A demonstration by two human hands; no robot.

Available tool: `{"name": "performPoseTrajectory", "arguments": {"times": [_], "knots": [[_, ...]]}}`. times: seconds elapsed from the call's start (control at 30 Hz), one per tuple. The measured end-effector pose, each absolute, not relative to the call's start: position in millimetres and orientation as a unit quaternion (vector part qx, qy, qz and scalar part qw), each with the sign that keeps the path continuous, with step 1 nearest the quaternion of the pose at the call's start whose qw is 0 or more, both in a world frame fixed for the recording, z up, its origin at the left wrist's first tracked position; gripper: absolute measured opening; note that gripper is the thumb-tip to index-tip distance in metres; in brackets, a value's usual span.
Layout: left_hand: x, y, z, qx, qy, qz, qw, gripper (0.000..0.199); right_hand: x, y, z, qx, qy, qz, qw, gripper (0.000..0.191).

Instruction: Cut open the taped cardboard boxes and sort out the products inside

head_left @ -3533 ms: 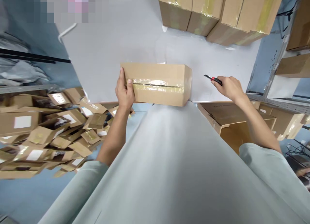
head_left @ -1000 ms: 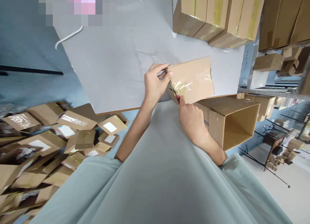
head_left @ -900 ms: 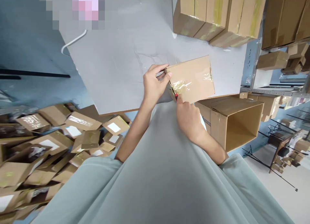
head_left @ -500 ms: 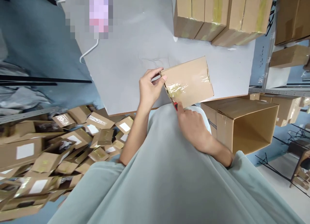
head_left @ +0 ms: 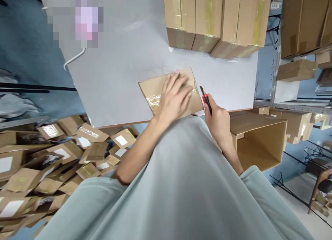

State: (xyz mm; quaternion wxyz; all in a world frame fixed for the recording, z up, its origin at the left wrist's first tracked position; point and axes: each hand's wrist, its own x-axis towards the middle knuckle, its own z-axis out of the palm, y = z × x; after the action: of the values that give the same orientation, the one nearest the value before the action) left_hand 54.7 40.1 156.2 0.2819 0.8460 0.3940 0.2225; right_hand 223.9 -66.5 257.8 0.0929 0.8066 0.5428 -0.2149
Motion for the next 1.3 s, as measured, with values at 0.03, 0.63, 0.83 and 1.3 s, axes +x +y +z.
{"name": "performPoseTrajectory", "arguments": {"times": [0.03, 0.63, 0.83, 1.3], "knots": [[56, 39, 152, 0.848, 0.396, 0.217, 0.278, 0.035, 225, -65, 256, 0.803, 0.547, -0.221, 0.091, 0.060], [48, 36, 135, 0.846, 0.406, 0.214, 0.272, 0.027, 223, -30, 253, 0.767, 0.560, -0.281, 0.138, 0.060], [49, 33, 138, 0.843, 0.410, 0.217, 0.271, 0.026, 206, -27, 262, 0.768, 0.558, -0.255, 0.184, 0.060], [48, 32, 139, 0.842, 0.415, 0.211, 0.274, 0.027, 199, -36, 274, 0.773, 0.541, -0.267, 0.194, 0.058]]}}
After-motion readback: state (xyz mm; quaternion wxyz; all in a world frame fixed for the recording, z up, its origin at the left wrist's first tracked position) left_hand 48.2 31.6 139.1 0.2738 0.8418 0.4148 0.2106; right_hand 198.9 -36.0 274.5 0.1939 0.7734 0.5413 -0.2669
